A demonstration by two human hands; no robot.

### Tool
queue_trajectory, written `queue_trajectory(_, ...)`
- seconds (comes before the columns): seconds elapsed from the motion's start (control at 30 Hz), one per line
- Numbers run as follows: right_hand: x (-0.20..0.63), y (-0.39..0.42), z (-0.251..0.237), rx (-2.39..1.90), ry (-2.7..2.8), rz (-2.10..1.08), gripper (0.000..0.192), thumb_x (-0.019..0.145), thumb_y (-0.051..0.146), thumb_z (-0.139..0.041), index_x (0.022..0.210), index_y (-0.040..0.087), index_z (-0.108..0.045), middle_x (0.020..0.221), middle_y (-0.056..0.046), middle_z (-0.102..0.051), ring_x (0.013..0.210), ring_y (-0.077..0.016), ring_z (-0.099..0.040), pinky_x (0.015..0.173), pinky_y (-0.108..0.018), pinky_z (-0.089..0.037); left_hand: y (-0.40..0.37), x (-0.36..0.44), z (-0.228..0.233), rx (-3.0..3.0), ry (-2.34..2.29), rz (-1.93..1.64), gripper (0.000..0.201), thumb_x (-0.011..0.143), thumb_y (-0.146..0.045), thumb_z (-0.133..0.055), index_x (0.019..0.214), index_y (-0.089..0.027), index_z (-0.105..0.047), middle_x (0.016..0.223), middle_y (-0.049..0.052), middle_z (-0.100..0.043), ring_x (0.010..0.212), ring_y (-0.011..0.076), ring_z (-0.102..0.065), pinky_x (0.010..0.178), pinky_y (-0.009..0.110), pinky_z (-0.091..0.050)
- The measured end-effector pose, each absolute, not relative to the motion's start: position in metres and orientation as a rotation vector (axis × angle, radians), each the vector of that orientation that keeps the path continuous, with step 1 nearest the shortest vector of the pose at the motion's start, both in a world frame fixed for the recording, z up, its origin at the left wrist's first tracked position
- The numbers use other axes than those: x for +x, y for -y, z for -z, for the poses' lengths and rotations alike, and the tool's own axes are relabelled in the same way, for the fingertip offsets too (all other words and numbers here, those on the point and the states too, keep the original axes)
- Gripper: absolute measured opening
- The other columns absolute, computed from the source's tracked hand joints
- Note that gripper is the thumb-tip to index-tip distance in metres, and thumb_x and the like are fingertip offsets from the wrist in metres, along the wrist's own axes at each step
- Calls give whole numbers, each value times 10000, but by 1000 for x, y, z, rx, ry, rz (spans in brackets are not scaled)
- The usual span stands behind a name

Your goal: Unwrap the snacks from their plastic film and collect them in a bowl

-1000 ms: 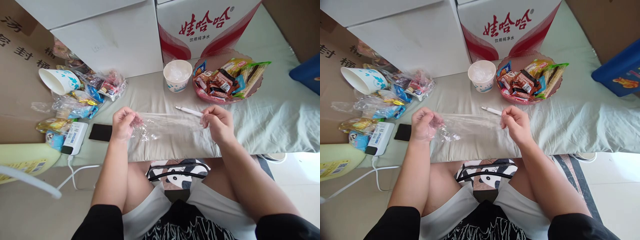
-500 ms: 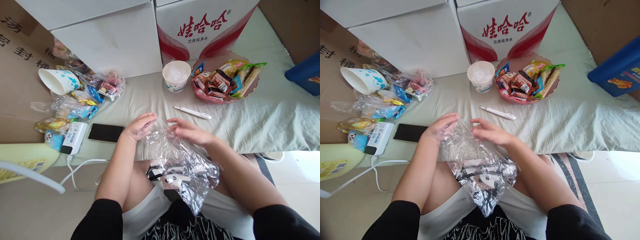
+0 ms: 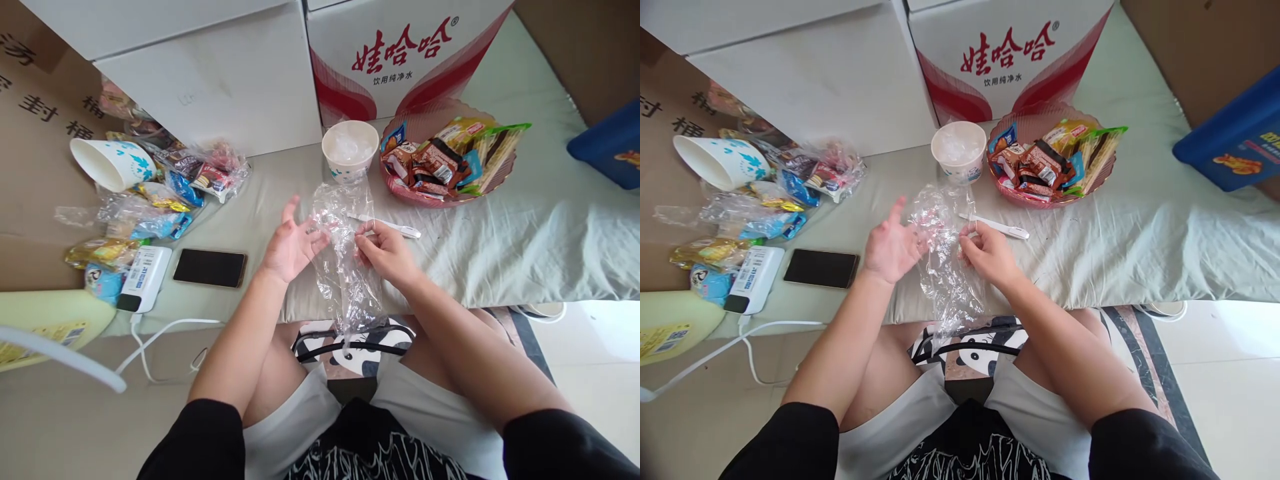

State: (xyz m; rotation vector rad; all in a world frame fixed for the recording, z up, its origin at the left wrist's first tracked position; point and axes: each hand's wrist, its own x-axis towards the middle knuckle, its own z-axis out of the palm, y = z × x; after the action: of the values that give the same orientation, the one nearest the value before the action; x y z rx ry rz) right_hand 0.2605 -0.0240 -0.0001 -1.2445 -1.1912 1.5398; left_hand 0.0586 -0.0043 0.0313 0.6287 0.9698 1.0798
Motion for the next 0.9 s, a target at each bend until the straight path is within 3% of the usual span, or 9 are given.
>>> queue_trajectory(0.13,263,27,0,-1337,1325,-1307,159,872,390,-605,909,243,-557,566,43,-639,455,-120,-536,471,-253,-391,5,58,-31,674,-943,-1306,744,595,-596,-864,1226,-342,-562,1337,65,-658,1303,268,-632,814,289,-610)
queue_trajectory(0.27,263,28,-1,-1425,1467,-1057,84,884,317,-565,914,240,-579,559,43,-635,479,-126,-534,532,-267,-396,12,65,-25,694,-856,-1056,872,519,-611,-928,1243,-264,-590,1360,130,-671,1291,333,-647,952,387,-577)
queue_trajectory(0.37,263,29,-1,-1432,1517,-985,83,887,313,-554,905,238,-584,557,44,-619,483,-125,-530,556,-276,-401,15,71,-22,758,-942,-841,787,558,-404,-954,1231,-210,-595,1188,122,-756,1120,298,-736,896,349,-576)
queue_trajectory(0.43,264,29,-1,-1402,1496,-998,93,889,319,-555,920,237,-588,561,49,-607,479,-121,-526,558,-278,-406,15,71,-22,814,-1081,-747,621,639,-312,-888,1178,-194,-602,953,70,-794,890,232,-779,739,280,-570)
queue_trajectory(0.53,265,27,2,-1300,1401,-1136,163,909,338,-552,1033,242,-596,602,57,-603,487,-116,-538,549,-269,-430,11,63,-25,907,-1184,-662,456,738,-330,-783,1133,-192,-600,650,-4,-729,563,168,-709,492,214,-468)
queue_trajectory(0.63,266,24,7,-1134,1311,-1293,184,948,396,-531,1024,251,-615,797,13,-655,517,-96,-553,528,-263,-452,9,53,-29,919,-1084,-760,411,738,-346,-769,1088,-221,-594,576,-44,-682,443,147,-632,420,210,-428)
queue_trajectory(0.77,270,21,8,-1023,1333,-1256,200,872,336,-634,710,219,-640,1035,-62,-633,786,-149,-626,591,-284,-494,8,48,-32,860,-1014,-947,230,657,-273,-795,781,-197,-617,582,-33,-663,489,129,-635,481,229,-490)
queue_trajectory(0.9,275,21,5,-1022,1296,-1160,155,762,202,-638,613,232,-665,1071,-69,-624,1177,-255,-582,911,-406,-521,4,48,-28,892,-1019,-946,194,577,-314,-794,589,-161,-676,601,19,-666,541,138,-632,531,260,-517)
